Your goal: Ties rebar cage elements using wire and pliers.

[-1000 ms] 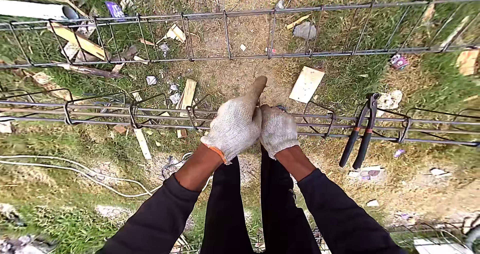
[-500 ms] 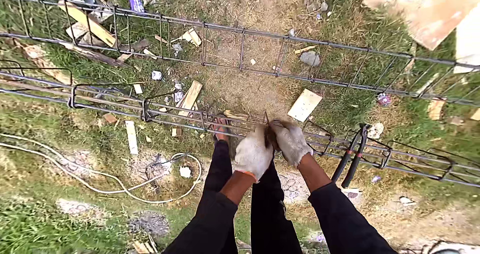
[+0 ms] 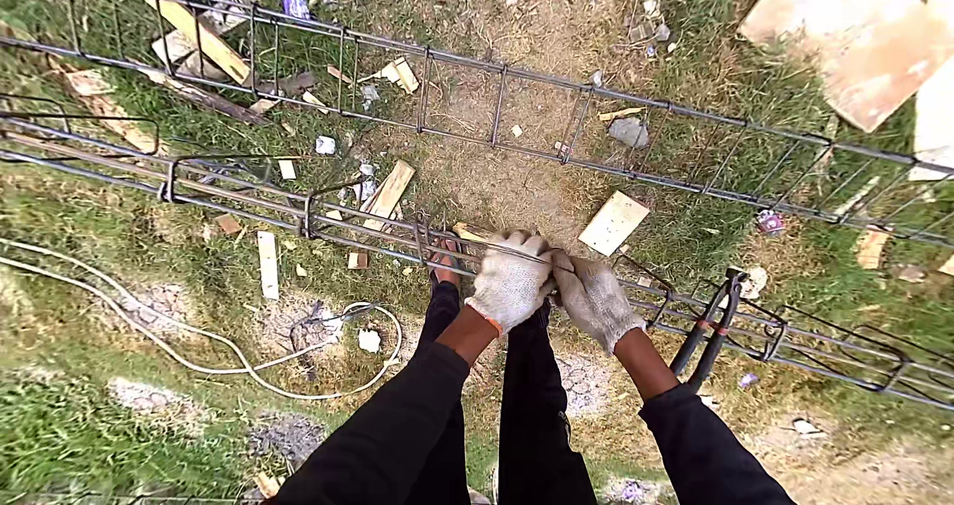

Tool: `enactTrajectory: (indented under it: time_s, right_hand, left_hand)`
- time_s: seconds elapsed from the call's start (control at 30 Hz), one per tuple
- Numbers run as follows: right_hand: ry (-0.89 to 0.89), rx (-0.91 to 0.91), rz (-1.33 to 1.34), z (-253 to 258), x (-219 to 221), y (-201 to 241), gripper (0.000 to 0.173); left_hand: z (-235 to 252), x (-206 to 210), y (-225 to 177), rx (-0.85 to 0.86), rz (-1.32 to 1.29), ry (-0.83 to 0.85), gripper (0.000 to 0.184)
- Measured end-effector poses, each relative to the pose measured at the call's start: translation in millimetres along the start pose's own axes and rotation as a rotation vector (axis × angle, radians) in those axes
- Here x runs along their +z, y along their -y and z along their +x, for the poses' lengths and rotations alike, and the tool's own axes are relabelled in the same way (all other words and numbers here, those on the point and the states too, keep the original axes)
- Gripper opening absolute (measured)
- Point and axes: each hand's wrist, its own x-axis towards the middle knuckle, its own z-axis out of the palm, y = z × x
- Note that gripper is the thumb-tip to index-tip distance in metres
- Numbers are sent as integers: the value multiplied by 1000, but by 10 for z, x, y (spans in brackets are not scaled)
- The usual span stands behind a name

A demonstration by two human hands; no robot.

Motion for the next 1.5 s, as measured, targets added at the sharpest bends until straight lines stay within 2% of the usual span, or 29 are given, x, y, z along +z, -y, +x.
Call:
enactTrajectory:
  time_s: [0.07,0.13,0.2,0.23,0.3,0.4,0.47,0.5,0.57,0.63,0.7,0.83,0.9,0.97,1.03,1.13,1.2,1.27,1.4,1.5]
  right_hand:
    - [-38,0,-55,50,27,46,58]
    - [-198,-4,-185,96,107,93,55]
    - [-371,-83,-311,165,155,126,43]
    - [-398,-150,-329,199,136,168,33]
    - [-306,-276,-299,262,71,313,20]
    - [40,-342,-167,389,-132,537,22]
    - [225,-248,-58,507,-257,618,19]
    - [220,-197,74,545,-304,587,19]
    - [70,-104,504,585,-350,381,19]
    - [-87,-23,996,558,-366,188,14]
    - [-215,25,1291,449,-341,39,14]
    - [-380,77,1430,207,-157,-177,18]
    - [-441,94,1517,147,-46,-238,23]
    - [-488,102,1594,20,87,-230,26]
    - [-501,64,1601,-121,212,-95,27]
    - [-515,7,1494,-219,291,204,25]
    - [-499,-6,1460,-234,243,214,22]
    - [-505,0,1476,-259,205,148,19]
    - [-506,-10,1501,-293,214,45,20]
    - [-518,-7,1490,-297,295,85,23]
  left_hand:
    - [11,97,128,87,-24,4,28]
    - [8,166,202,140,-44,-28,21]
    - [20,156,180,126,-35,-37,19]
    - [23,125,151,98,-32,-22,20]
    - [8,74,97,6,-25,30,26]
    - [-76,-4,61,-114,-132,53,30]
    - [-82,30,86,-74,-138,71,28]
    - [-56,101,118,-3,-129,8,24]
    - [10,255,184,89,-132,-91,29]
    - [45,298,209,84,-164,-125,34]
    - [53,259,207,63,-211,-101,34]
    - [64,161,183,59,-289,-83,31]
    - [71,86,136,-33,-335,-55,28]
    - [99,-6,98,-171,-351,41,27]
    - [195,-117,119,-234,-335,181,26]
    - [380,-246,206,-207,-292,370,24]
    - [400,-279,228,-178,-259,413,26]
    - [311,-277,267,-139,-264,366,30]
    - [-2,-154,226,-162,-219,73,36]
    - [-170,38,63,-110,-126,-131,38]
